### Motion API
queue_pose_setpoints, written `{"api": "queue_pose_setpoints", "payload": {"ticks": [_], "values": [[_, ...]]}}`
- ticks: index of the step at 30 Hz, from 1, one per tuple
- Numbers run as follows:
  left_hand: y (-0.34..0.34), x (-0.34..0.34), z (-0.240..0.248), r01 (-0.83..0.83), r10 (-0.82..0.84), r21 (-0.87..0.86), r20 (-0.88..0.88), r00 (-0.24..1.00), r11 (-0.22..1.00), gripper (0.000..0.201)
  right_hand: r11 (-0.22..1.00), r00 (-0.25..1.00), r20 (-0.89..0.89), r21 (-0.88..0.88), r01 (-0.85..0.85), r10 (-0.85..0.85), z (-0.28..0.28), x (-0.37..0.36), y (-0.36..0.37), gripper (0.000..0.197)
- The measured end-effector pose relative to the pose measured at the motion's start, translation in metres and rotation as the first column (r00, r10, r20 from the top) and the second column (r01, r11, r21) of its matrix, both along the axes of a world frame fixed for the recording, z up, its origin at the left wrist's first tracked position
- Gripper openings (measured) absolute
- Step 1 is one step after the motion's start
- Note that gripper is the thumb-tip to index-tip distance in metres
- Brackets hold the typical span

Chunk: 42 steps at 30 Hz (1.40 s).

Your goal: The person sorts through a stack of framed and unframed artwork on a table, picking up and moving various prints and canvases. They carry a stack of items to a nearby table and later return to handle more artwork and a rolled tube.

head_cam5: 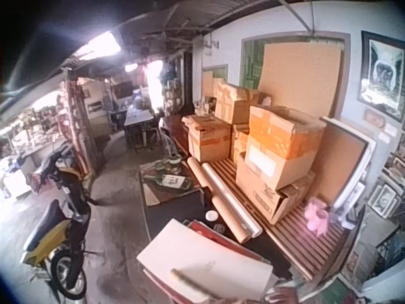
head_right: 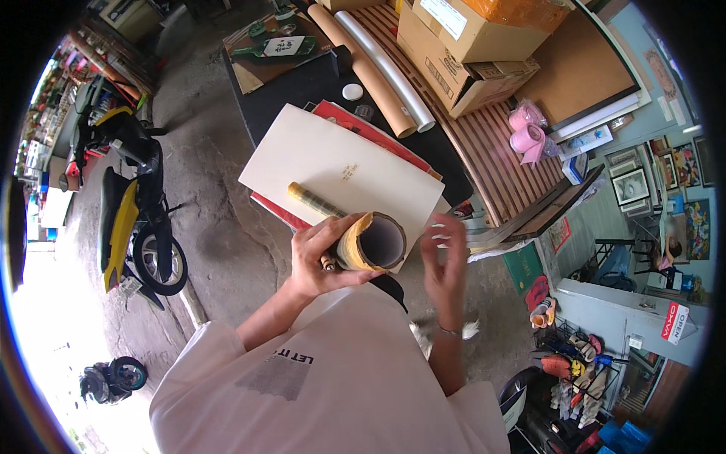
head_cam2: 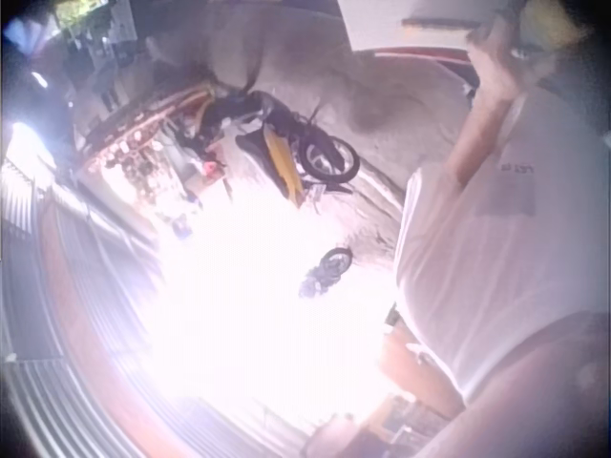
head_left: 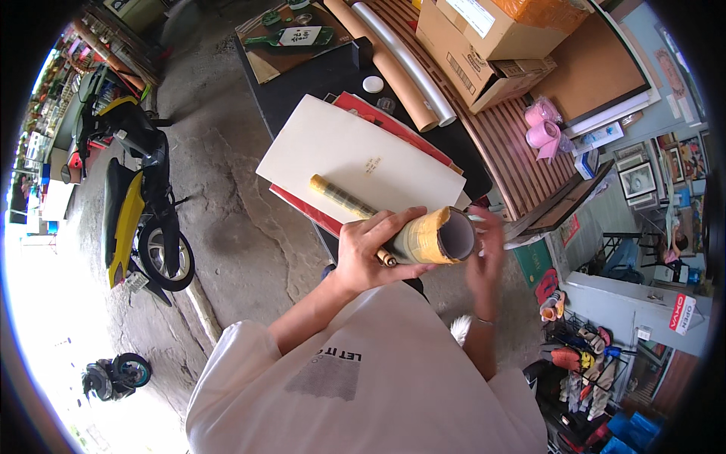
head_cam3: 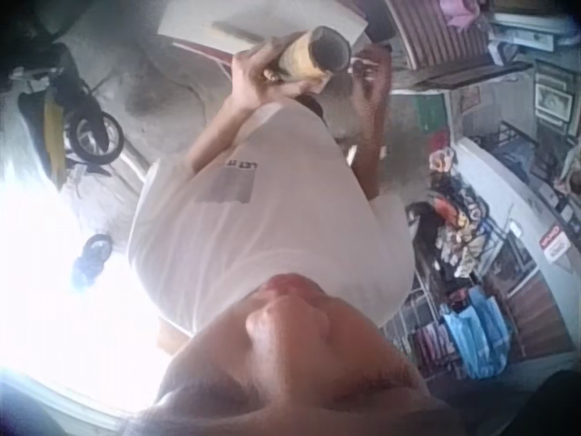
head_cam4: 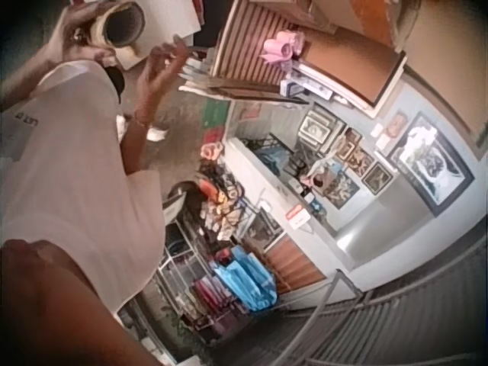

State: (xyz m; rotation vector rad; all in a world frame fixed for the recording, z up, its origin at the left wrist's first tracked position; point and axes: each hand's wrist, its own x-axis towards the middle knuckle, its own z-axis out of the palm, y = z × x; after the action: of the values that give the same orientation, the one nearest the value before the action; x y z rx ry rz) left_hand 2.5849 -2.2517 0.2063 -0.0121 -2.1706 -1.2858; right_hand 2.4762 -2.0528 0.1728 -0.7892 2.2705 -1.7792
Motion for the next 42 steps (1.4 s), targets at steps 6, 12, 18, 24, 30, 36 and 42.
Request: {"api": "queue_pose_setpoints", "payload": {"ticks": [6,12,18,24,30,36,42], "values": [[-0.011,0.005,-0.002,-0.086,0.085,-0.024,-0.029,0.996,0.996,0.064,0.929,0.761,-0.539,0.131,-0.346,0.360,0.129,-0.003,-0.015,0.039],[-0.015,0.013,-0.008,-0.047,0.046,-0.102,-0.019,0.999,0.994,0.066,0.758,0.580,-0.496,0.511,-0.406,0.646,0.145,-0.006,-0.040,0.013],[-0.019,0.021,-0.020,-0.052,0.047,-0.099,-0.046,0.998,0.994,0.067,0.807,0.554,-0.588,0.417,-0.417,0.590,0.130,0.006,-0.043,0.008],[-0.023,0.019,-0.025,-0.036,0.031,-0.117,-0.045,0.998,0.992,0.067,0.803,0.540,-0.594,0.431,-0.411,0.596,0.128,0.009,-0.045,0.008],[-0.036,0.024,-0.029,-0.031,0.024,-0.222,-0.033,0.999,0.975,0.064,0.792,0.568,-0.553,0.457,-0.405,0.610,0.123,0.012,-0.043,0.018],[-0.017,0.058,-0.019,-0.199,0.282,-0.479,0.107,0.953,0.855,0.059,0.789,0.772,-0.180,0.228,-0.570,0.610,0.101,0.033,-0.046,0.031],[-0.036,0.101,-0.039,-0.123,0.246,-0.306,0.406,0.880,0.944,0.052,0.854,0.843,-0.146,0.151,-0.498,0.517,0.057,0.062,-0.062,0.017]]}}
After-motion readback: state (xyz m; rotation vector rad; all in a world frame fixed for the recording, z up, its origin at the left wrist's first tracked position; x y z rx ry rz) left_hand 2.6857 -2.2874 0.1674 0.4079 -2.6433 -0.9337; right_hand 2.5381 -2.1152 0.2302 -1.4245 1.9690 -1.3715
